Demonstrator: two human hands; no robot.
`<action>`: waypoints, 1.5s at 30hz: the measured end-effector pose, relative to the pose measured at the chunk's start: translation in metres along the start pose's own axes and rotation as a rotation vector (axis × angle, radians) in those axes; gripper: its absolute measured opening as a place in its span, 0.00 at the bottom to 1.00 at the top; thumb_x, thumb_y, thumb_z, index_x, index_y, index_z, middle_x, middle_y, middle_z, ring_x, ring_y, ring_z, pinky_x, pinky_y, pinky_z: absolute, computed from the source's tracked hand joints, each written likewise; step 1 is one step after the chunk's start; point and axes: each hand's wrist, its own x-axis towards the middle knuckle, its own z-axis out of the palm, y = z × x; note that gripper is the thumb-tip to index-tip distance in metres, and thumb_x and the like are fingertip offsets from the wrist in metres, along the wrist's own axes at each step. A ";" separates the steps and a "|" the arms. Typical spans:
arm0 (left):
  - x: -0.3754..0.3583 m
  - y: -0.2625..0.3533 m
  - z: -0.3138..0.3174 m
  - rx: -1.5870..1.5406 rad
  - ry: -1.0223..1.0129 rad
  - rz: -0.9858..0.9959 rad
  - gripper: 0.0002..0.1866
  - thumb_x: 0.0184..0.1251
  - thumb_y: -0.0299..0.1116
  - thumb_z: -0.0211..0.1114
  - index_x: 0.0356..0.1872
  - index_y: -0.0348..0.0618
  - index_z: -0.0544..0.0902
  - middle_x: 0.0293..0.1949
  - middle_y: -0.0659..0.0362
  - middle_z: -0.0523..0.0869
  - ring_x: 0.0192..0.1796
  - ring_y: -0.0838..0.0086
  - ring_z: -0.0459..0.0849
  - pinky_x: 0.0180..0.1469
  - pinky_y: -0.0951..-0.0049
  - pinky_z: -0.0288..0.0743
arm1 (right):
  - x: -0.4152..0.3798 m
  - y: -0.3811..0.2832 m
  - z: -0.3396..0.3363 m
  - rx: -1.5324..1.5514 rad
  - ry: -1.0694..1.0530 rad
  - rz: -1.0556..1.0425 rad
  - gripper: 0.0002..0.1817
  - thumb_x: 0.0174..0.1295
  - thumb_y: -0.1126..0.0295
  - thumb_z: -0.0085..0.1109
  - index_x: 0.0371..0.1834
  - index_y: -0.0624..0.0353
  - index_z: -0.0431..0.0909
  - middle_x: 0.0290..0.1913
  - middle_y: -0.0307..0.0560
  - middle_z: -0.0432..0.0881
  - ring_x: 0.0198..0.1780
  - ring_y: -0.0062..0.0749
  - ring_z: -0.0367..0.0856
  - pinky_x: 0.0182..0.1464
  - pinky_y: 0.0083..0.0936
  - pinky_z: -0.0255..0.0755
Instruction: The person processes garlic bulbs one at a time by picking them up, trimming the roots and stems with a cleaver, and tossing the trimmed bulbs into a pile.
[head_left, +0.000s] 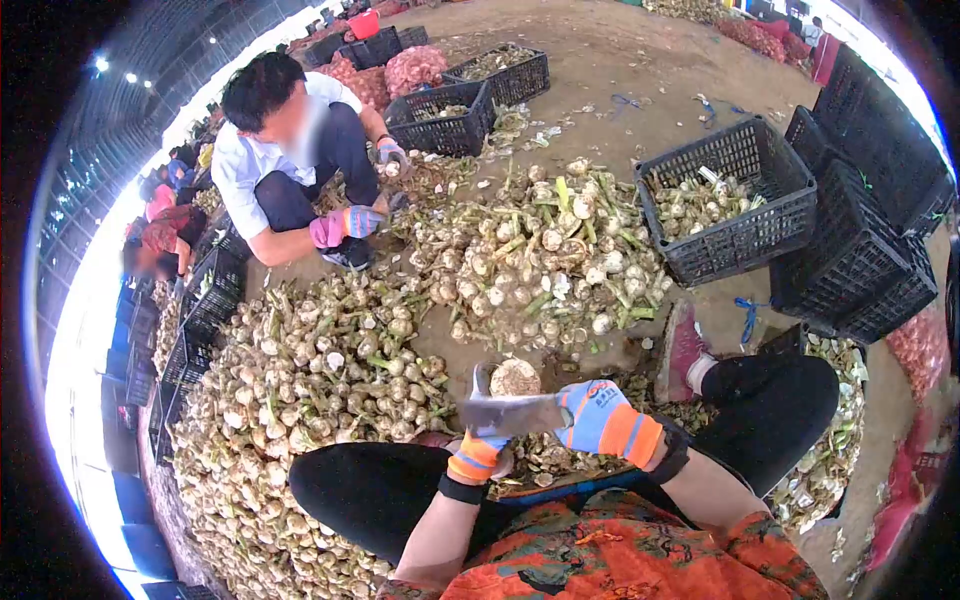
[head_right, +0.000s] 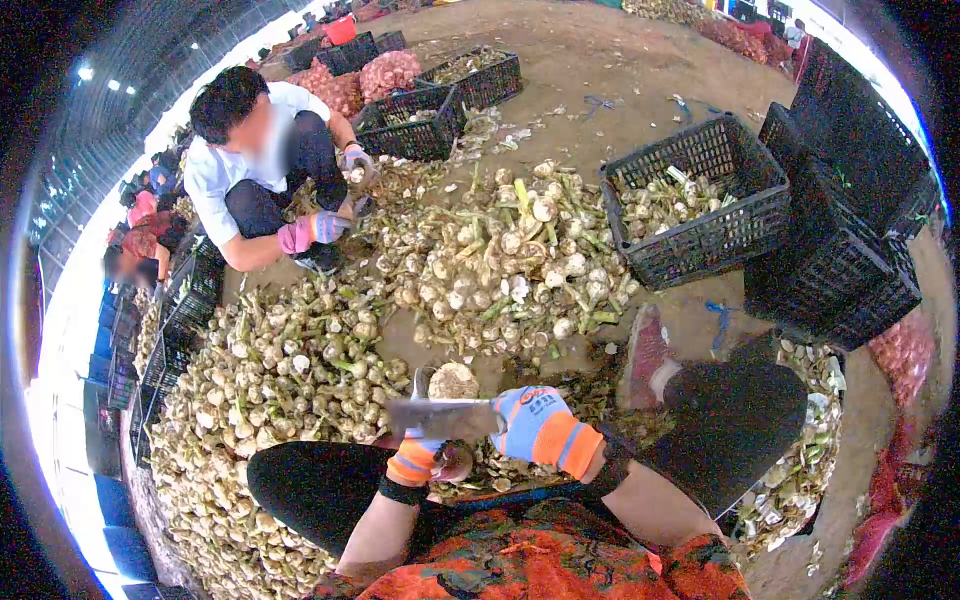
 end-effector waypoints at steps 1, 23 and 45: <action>-0.009 0.015 0.024 -0.267 -0.063 -0.124 0.25 0.65 0.51 0.49 0.55 0.45 0.68 0.52 0.51 0.75 0.53 0.58 0.75 0.57 0.59 0.69 | 0.001 0.001 0.007 -0.040 0.006 -0.004 0.22 0.44 0.53 0.56 0.37 0.57 0.77 0.38 0.52 0.80 0.40 0.45 0.79 0.42 0.36 0.72; -0.014 -0.001 0.027 -0.127 0.019 0.044 0.16 0.66 0.46 0.48 0.43 0.45 0.72 0.36 0.57 0.79 0.40 0.69 0.79 0.44 0.64 0.75 | 0.036 0.015 0.043 -0.077 -0.121 0.056 0.23 0.41 0.53 0.57 0.37 0.56 0.79 0.37 0.53 0.80 0.41 0.46 0.79 0.44 0.37 0.72; -0.027 0.040 0.042 -0.096 0.212 0.317 0.11 0.60 0.29 0.58 0.43 0.40 0.75 0.42 0.53 0.79 0.45 0.63 0.79 0.50 0.62 0.76 | 0.048 0.023 0.080 0.915 0.456 -0.214 0.09 0.50 0.70 0.60 0.31 0.63 0.78 0.25 0.44 0.80 0.27 0.30 0.76 0.31 0.26 0.71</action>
